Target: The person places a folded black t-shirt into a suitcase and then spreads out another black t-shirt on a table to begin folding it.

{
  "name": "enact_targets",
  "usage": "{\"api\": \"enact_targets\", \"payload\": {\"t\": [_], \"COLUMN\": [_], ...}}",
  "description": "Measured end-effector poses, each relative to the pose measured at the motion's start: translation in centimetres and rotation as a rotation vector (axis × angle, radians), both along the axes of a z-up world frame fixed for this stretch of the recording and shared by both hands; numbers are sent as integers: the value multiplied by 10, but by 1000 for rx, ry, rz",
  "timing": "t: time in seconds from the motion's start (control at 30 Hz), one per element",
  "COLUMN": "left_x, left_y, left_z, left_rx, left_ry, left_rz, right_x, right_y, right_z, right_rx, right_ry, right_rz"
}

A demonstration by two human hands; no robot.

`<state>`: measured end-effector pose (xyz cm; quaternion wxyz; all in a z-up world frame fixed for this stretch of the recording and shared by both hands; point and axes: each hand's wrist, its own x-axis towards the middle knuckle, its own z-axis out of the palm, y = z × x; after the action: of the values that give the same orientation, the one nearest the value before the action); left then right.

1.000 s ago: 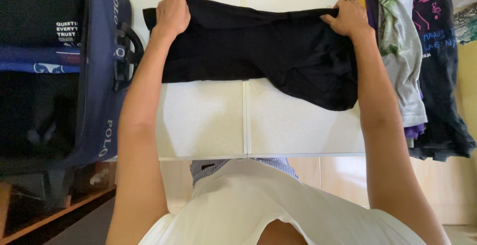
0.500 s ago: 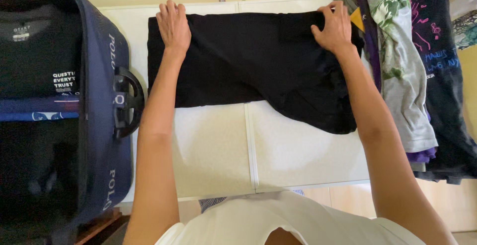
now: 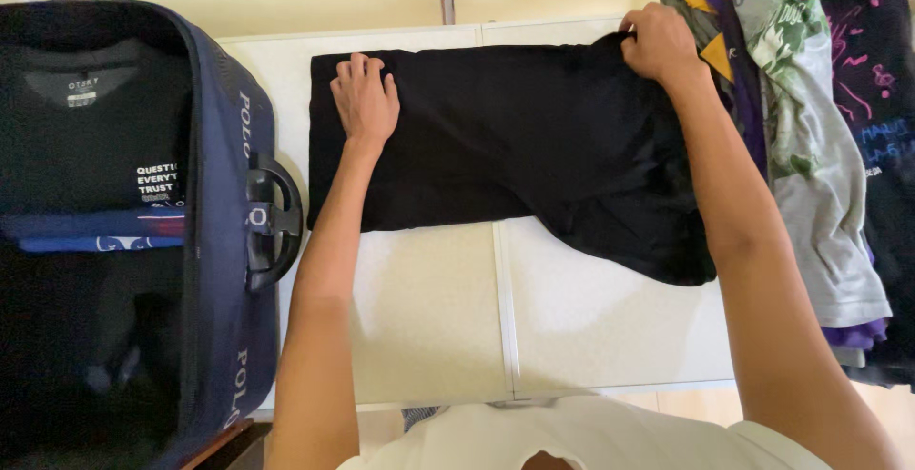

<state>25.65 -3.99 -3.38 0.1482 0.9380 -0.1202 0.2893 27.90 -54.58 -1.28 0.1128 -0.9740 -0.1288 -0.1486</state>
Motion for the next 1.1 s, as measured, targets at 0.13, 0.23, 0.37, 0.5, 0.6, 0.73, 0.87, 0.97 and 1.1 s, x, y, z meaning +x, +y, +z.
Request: {"api": "enact_targets", "payload": {"t": [0.13, 0.23, 0.37, 0.5, 0.6, 0.73, 0.87, 0.97, 1.1], "left_x": [-2, -4, -3, 0, -4, -32, -86, -127, -166], "left_y": [0, 0, 2, 2, 5, 15, 32, 41, 60], "left_z": [1, 2, -3, -17, -24, -14, 16, 33, 41], "left_rx": [-18, -32, -37, -25, 3, 56, -46, -28, 45], "left_ry": [-6, -48, -69, -73, -90, -121, 86, 246, 243], "left_rz": [1, -6, -12, -10, -51, -141, -317, -353, -376], "right_x": [35, 48, 21, -37, -86, -157, -222, -261, -291], "right_y": [14, 29, 47, 65, 68, 64, 56, 46, 39], "right_z": [-9, -20, -29, -23, -17, 1, 23, 42, 55], "right_rx": [180, 229, 301, 306, 280, 223, 230, 241, 163], "right_ry": [-139, -283, -198, -116, -127, -83, 37, 76, 75], "right_rz": [-26, 125, 118, 79, 64, 95, 120, 149, 155]}}
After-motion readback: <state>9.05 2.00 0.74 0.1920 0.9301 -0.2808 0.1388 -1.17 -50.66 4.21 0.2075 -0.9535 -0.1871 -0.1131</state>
